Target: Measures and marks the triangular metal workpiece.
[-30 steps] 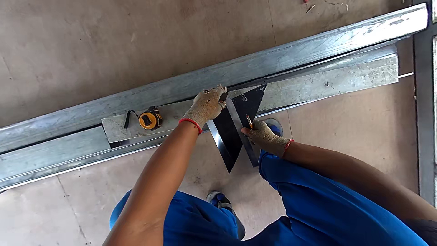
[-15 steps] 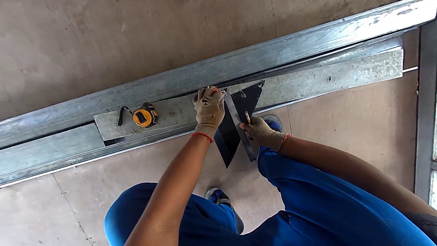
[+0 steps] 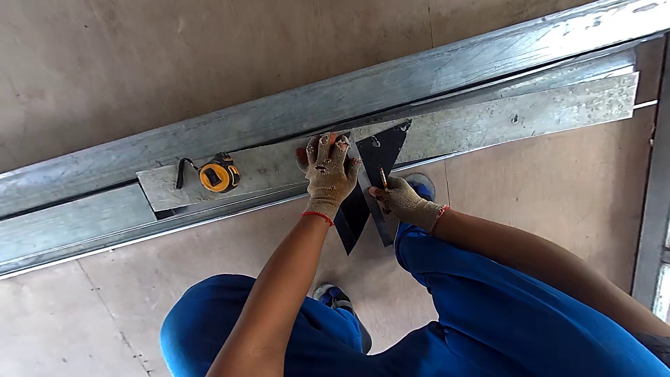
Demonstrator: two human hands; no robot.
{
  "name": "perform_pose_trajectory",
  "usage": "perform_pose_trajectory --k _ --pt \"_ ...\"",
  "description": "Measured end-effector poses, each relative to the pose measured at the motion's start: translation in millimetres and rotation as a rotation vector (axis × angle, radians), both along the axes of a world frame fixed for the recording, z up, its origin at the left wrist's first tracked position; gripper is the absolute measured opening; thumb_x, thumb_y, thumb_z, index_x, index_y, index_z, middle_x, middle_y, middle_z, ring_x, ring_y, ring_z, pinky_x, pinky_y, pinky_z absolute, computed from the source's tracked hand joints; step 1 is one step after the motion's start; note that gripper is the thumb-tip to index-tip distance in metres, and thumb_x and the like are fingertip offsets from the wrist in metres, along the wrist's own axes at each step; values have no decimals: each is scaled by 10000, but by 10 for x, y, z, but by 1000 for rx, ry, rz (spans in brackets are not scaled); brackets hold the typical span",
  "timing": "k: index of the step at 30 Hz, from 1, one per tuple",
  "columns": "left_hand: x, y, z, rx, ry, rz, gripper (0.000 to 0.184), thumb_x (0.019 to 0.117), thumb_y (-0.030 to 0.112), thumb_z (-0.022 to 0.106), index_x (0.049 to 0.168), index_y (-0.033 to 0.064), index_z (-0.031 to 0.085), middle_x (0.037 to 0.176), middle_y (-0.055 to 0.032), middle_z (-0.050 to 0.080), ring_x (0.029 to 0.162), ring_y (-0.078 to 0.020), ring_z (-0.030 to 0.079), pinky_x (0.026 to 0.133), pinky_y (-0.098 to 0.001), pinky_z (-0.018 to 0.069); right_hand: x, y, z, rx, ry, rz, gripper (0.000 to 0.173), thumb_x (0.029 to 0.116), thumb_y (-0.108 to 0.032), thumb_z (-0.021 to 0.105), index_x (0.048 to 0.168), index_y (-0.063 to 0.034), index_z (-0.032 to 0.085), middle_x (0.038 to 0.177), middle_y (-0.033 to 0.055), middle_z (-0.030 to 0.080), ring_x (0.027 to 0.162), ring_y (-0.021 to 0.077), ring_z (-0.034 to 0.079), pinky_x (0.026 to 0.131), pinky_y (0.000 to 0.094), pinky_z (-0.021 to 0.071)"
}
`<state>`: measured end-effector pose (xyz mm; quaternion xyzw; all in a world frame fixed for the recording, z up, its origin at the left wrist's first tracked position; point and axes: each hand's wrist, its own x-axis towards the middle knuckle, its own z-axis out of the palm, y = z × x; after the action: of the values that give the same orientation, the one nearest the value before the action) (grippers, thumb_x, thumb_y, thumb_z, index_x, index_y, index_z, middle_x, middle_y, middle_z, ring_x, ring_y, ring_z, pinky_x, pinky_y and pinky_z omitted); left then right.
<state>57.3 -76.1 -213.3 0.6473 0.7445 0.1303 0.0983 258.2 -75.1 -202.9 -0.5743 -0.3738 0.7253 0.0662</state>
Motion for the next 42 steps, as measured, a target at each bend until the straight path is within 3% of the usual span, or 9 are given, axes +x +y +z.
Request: perform_pose_trajectory --k 9,14,16,19,20,22,25,31,42 --pt "-42 18 54 -72 -28 -36 547 908 614 556 1299 247 662 1492 -52 547 1449 -374 399 1140 -701 231 -8 44 -6 -40 19 -15 169 1017 -197 656 1007 -35 607 733 52 584 514 116 505 486 270 462" --pt "-41 23 68 -82 -36 -42 546 908 596 583 1307 233 665 1486 -48 555 1451 -370 404 1144 -704 232 97 198 296 23 -166 204 298 1012 -352 661 1018 -55 682 763 46 647 561 122 538 509 299 455" --pt "-40 15 77 -86 -32 -43 544 909 583 597 1328 241 655 1493 -50 550 1450 -371 406 1148 -707 224 241 321 543 111 -213 318 376 1062 -395 553 1011 -49 694 830 80 690 667 183 634 619 403 535" --pt "-50 16 61 -68 -31 -46 541 901 585 584 1326 257 652 1487 -42 551 1447 -364 407 1140 -704 232 452 530 703 331 -98 231 532 1110 -433 345 1076 -53 716 895 66 717 713 153 655 653 375 572" --pt "-51 24 69 -66 -48 -48 535 894 576 594 1313 251 659 1478 -45 557 1443 -365 409 1137 -707 231 465 598 753 429 -72 198 584 1109 -475 295 1048 -77 718 890 41 714 764 141 670 719 379 588" --pt "-46 31 96 -77 -67 -43 534 883 578 599 1303 255 662 1476 -38 560 1448 -359 404 1138 -703 229 356 694 793 607 -80 152 611 1104 -510 256 908 -113 677 746 -13 638 671 110 615 645 363 550" --pt "-42 31 121 -107 -77 -33 539 883 565 605 1330 267 655 1496 -33 542 1467 -363 379 1146 -724 203 107 713 619 771 -10 137 466 1108 -396 354 893 -96 637 720 -34 622 617 63 588 583 311 531" --pt "-54 38 151 -140 -54 -30 550 886 581 596 1338 272 647 1506 -23 533 1461 -368 380 1140 -715 219 -149 604 185 1176 -102 259 250 1019 -206 538 1087 -57 728 957 68 745 867 151 714 797 396 593" --pt "-60 17 108 -86 -45 -34 527 876 558 619 1326 286 650 1495 -23 542 1445 -358 402 1124 -700 242 -303 575 152 1183 -290 294 203 984 -188 593 1102 -91 727 975 79 744 883 216 718 771 457 579"
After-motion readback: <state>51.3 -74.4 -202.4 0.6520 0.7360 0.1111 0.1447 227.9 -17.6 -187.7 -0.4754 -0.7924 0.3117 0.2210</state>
